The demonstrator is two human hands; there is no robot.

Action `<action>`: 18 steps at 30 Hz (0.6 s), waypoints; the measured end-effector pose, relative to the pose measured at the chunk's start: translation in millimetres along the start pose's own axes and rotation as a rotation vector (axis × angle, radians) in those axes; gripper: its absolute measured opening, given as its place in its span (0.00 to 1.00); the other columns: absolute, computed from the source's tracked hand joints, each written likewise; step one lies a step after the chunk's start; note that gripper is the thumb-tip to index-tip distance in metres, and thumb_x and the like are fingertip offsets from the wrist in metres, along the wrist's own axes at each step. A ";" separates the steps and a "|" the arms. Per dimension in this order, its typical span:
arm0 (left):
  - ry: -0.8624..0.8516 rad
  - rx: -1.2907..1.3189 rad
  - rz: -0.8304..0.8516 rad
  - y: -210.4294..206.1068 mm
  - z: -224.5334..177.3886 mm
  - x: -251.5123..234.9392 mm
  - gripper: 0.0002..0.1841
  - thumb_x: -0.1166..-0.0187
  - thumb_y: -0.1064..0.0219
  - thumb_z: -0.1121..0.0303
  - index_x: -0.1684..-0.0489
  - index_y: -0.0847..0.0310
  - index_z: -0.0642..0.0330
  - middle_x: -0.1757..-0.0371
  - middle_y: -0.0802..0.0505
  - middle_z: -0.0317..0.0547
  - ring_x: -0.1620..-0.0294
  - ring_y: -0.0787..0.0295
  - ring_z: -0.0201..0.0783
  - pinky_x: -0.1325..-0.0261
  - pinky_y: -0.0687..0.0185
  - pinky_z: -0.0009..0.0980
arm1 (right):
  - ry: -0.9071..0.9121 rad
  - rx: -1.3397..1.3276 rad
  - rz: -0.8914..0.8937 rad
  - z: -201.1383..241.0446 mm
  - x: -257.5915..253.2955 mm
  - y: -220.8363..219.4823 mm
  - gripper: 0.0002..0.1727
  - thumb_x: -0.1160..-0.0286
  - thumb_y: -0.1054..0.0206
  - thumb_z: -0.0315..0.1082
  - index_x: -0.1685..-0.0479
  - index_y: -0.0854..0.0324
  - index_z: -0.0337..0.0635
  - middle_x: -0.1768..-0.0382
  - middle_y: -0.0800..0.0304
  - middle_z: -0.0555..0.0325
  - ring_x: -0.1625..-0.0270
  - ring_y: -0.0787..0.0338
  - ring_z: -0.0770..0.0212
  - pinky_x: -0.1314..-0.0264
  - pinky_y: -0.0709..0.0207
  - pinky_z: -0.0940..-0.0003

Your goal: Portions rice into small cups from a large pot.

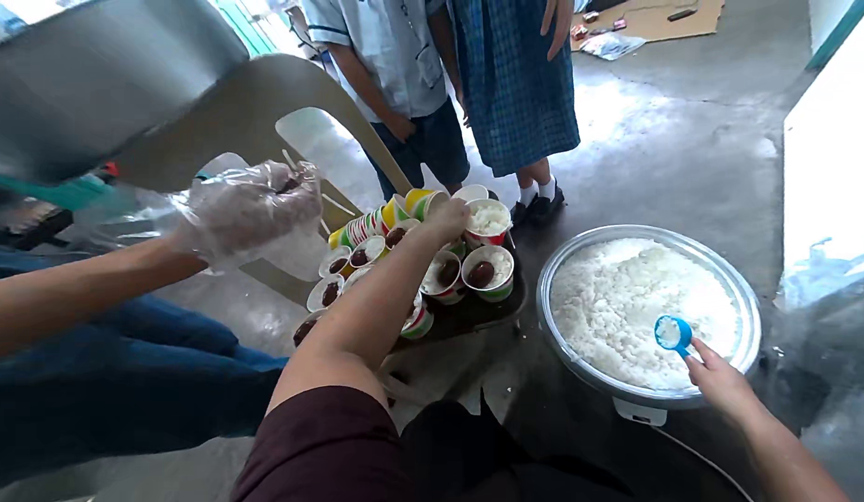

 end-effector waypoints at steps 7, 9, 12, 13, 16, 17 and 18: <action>0.056 -0.155 -0.278 35.6 11.2 -22.0 0.33 0.15 0.39 0.43 0.28 0.22 0.66 0.27 0.20 0.74 0.23 0.26 0.72 0.25 0.33 0.71 | -0.004 0.049 0.000 12.4 -1.6 6.1 0.30 0.04 0.51 0.39 0.06 0.46 0.43 0.30 0.21 0.25 0.40 0.14 0.32 0.33 0.26 0.35; 0.105 -0.136 -0.277 35.1 11.0 -38.2 0.41 0.22 0.35 0.38 0.16 0.30 0.59 0.20 0.26 0.75 0.17 0.36 0.76 0.23 0.41 0.77 | -0.045 0.124 -0.002 19.5 -2.5 12.9 0.31 0.04 0.52 0.40 0.06 0.47 0.41 0.26 0.24 0.23 0.28 0.18 0.29 0.25 0.31 0.32; 0.168 -0.186 -0.149 16.9 4.4 -63.7 0.50 0.26 0.39 0.28 0.09 0.39 0.56 0.15 0.32 0.76 0.12 0.47 0.78 0.21 0.52 0.82 | -0.170 0.289 -0.068 23.3 -15.9 28.0 0.31 0.04 0.54 0.39 0.05 0.52 0.42 0.27 0.22 0.22 0.24 0.21 0.24 0.23 0.33 0.27; 0.156 -0.242 -0.092 11.7 -1.4 -69.2 0.49 0.24 0.40 0.29 0.11 0.37 0.59 0.15 0.31 0.75 0.12 0.47 0.78 0.22 0.56 0.84 | -0.206 0.336 -0.101 22.5 -24.1 33.5 0.32 0.04 0.55 0.39 0.03 0.55 0.45 0.30 0.20 0.22 0.26 0.20 0.24 0.26 0.31 0.26; 0.122 -0.467 -0.034 3.7 -8.5 -85.0 0.39 0.20 0.40 0.35 0.21 0.25 0.59 0.20 0.24 0.72 0.15 0.40 0.78 0.27 0.52 0.87 | -0.282 0.372 -0.178 13.2 -54.9 44.8 0.36 0.06 0.53 0.39 0.03 0.63 0.47 0.34 0.17 0.22 0.31 0.16 0.23 0.32 0.27 0.25; 0.132 -0.503 -0.042 4.7 -7.5 -86.9 0.36 0.19 0.39 0.38 0.24 0.23 0.60 0.22 0.23 0.73 0.17 0.38 0.79 0.29 0.49 0.87 | -0.286 0.361 -0.184 11.2 -65.3 44.6 0.36 0.06 0.52 0.39 0.03 0.62 0.46 0.33 0.18 0.23 0.30 0.16 0.24 0.32 0.26 0.25; 0.170 -0.481 -0.051 7.0 -5.2 -86.6 0.37 0.20 0.37 0.39 0.22 0.25 0.62 0.21 0.24 0.76 0.17 0.39 0.80 0.29 0.49 0.86 | -0.271 0.350 -0.176 11.3 -76.0 41.9 0.36 0.06 0.52 0.40 0.03 0.61 0.46 0.31 0.19 0.23 0.29 0.17 0.24 0.30 0.27 0.25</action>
Point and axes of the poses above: each hand's wrist, its own x-axis away from the middle knuckle, its own y-axis out of the back of the hand, z = x × y, the point moved 7 cm from there along -x, towards the middle knuckle
